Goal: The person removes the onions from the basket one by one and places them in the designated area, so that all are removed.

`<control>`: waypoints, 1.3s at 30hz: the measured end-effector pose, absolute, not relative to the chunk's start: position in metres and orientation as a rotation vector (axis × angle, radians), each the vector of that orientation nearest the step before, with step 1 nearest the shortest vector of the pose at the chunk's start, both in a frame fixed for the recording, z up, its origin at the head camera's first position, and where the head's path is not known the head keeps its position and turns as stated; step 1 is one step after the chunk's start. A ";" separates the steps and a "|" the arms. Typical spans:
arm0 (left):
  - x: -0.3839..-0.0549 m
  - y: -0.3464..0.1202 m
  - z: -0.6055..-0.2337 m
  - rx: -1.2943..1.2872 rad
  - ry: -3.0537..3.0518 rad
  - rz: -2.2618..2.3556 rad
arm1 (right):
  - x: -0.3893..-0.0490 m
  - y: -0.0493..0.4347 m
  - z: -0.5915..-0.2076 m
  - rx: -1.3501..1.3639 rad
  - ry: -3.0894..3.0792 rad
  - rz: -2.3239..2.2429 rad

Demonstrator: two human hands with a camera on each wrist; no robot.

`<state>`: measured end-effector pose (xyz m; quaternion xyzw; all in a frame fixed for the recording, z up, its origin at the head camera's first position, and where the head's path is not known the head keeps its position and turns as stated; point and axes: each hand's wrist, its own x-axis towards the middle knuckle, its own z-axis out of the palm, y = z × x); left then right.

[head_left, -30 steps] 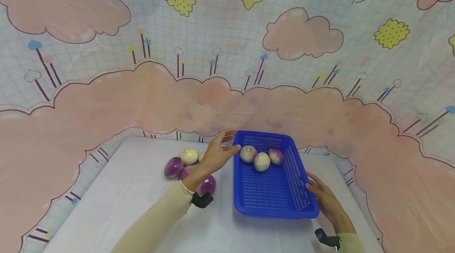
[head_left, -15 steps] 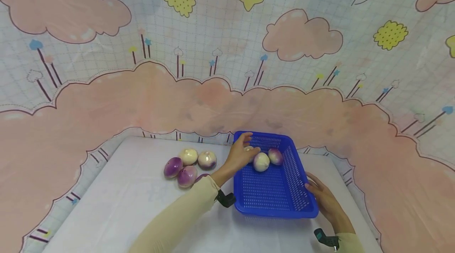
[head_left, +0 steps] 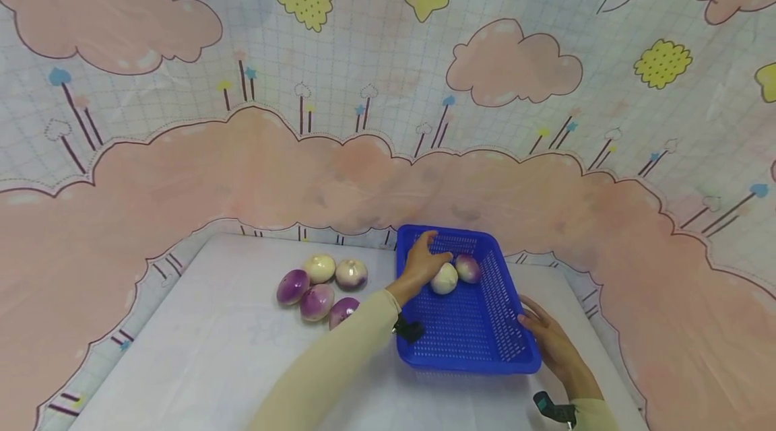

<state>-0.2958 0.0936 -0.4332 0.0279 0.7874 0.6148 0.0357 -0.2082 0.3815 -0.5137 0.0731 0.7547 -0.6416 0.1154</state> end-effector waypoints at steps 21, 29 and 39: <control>-0.312 0.119 -0.472 -0.024 2.381 1.813 | -0.209 0.384 -0.519 0.184 2.196 -1.891; -0.310 0.123 -0.487 -0.035 2.355 1.824 | -0.208 0.385 -0.520 0.192 2.195 -1.898; -0.307 0.128 -0.493 0.021 2.418 1.677 | -0.208 0.384 -0.521 0.176 2.212 -1.905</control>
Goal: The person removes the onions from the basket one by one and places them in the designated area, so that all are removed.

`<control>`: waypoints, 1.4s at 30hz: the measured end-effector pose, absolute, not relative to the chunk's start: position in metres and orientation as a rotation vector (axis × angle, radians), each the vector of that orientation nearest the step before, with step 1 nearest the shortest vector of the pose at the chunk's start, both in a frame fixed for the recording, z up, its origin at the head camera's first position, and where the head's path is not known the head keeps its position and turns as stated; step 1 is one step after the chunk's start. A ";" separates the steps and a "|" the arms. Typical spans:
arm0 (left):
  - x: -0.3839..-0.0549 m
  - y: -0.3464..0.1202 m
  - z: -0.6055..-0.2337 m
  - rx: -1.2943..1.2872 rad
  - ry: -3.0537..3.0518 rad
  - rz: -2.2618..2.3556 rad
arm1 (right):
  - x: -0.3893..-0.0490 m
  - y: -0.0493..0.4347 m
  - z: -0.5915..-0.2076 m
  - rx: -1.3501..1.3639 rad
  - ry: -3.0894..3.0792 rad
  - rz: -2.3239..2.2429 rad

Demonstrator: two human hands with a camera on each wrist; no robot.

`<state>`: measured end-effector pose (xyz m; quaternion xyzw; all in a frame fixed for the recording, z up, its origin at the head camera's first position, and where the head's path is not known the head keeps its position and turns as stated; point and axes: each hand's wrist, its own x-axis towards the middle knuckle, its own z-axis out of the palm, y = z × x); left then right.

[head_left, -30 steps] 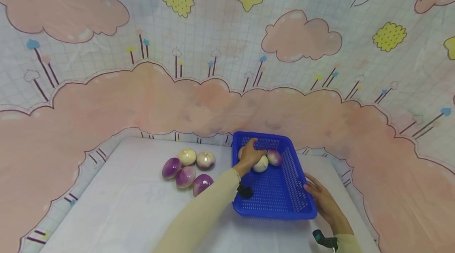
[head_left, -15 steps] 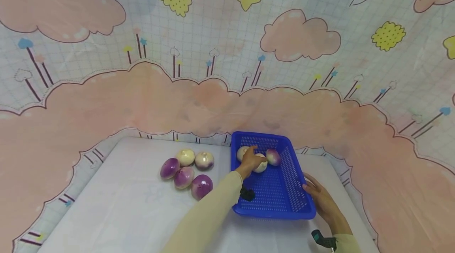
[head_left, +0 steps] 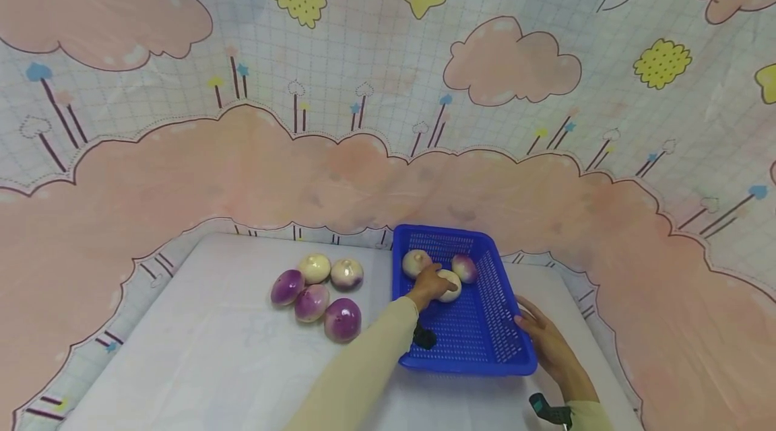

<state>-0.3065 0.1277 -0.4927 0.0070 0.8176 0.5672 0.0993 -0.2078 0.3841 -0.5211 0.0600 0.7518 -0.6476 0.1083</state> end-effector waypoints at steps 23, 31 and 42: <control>-0.302 0.130 -0.497 0.023 2.580 1.584 | -0.209 0.384 -0.519 0.199 2.198 -1.916; -0.302 0.131 -0.499 0.101 2.564 1.458 | -0.209 0.383 -0.519 0.216 2.206 -1.916; -0.301 0.132 -0.500 0.115 2.560 1.463 | -0.210 0.381 -0.520 0.227 2.199 -1.925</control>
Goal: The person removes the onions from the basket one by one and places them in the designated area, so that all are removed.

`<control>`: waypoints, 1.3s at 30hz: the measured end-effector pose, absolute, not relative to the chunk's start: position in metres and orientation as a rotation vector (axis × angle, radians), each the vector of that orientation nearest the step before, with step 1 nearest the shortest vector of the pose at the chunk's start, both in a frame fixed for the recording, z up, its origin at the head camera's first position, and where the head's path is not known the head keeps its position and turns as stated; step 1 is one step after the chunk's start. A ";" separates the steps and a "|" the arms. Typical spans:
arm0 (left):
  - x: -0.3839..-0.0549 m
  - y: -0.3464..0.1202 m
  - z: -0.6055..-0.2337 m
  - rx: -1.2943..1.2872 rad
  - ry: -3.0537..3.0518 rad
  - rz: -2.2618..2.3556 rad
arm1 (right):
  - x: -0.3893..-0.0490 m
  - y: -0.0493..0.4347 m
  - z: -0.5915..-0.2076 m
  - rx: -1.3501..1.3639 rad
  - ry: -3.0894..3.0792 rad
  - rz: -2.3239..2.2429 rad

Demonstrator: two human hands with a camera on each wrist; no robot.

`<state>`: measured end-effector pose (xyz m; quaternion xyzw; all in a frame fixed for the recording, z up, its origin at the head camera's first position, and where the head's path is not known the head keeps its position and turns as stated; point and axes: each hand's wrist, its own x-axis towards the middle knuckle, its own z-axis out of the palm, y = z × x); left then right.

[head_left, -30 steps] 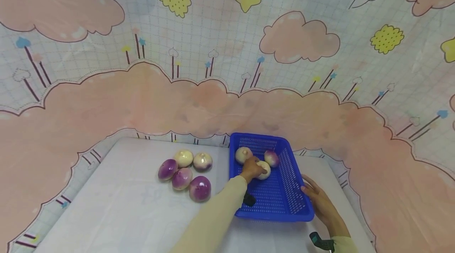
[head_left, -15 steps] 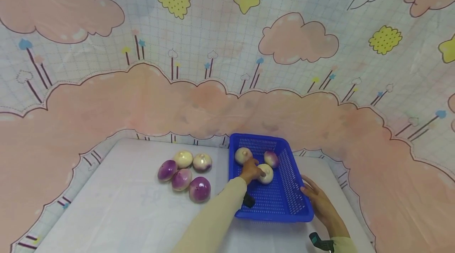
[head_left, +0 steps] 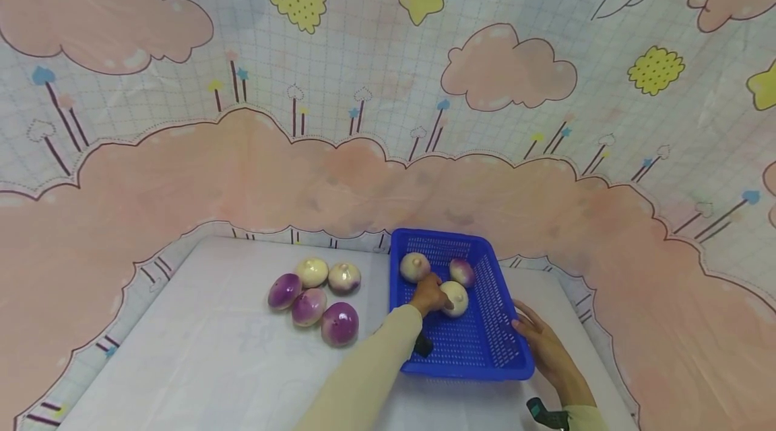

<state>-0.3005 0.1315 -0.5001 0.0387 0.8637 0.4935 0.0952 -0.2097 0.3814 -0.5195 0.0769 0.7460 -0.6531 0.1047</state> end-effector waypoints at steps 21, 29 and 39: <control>-0.304 0.117 -0.492 0.126 2.291 1.727 | -0.209 0.380 -0.518 0.245 2.187 -1.933; -0.305 0.104 -0.481 0.207 2.280 1.746 | -0.210 0.381 -0.520 0.242 2.199 -1.911; -0.301 0.090 -0.458 0.329 2.199 1.838 | -0.208 0.381 -0.518 0.231 2.192 -1.912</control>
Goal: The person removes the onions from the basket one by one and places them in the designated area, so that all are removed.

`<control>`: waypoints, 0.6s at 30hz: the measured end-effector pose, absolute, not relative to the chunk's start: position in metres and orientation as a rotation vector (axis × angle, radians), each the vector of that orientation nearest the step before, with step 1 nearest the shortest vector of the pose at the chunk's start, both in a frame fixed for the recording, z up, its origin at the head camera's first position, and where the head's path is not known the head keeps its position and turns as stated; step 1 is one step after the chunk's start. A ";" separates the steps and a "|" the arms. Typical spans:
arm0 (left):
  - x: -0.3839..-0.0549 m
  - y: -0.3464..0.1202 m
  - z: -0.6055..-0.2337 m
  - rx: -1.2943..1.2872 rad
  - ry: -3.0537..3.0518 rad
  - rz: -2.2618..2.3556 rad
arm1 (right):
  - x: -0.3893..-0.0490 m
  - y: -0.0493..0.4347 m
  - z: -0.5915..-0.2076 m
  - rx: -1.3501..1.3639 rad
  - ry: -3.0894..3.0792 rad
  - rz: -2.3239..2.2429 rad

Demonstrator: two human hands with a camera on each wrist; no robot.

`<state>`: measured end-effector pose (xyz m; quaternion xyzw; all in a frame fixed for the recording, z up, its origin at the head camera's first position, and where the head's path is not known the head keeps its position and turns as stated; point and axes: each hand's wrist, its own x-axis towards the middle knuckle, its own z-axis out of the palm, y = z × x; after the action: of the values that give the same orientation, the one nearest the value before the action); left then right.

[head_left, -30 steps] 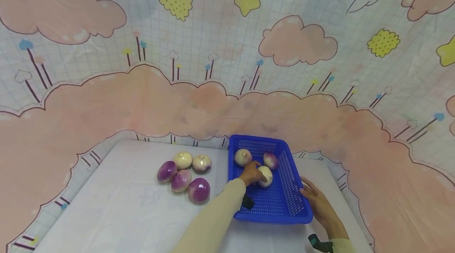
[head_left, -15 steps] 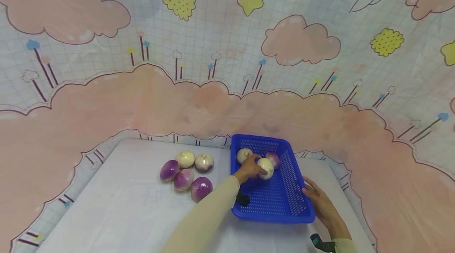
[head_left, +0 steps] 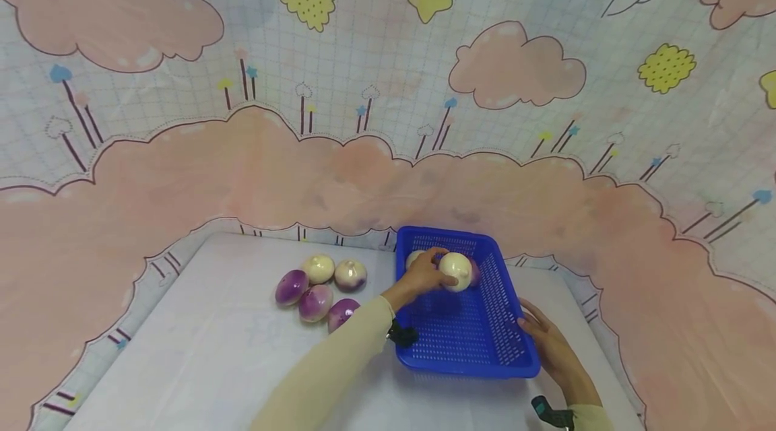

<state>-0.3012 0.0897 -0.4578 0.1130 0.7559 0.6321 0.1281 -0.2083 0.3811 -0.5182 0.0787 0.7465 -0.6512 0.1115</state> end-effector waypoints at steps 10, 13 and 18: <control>-0.294 0.074 -0.441 0.412 2.258 1.810 | -0.207 0.381 -0.518 0.216 2.193 -1.912; -0.291 0.069 -0.437 0.447 2.268 1.804 | -0.206 0.381 -0.517 0.214 2.196 -1.904; -0.285 0.059 -0.431 0.501 2.276 1.826 | -0.207 0.381 -0.517 0.212 2.196 -1.905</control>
<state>-0.2850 0.0595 -0.4312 0.1684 0.7657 0.6142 0.0903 -0.2068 0.3813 -0.5172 0.0722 0.7485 -0.6494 0.1133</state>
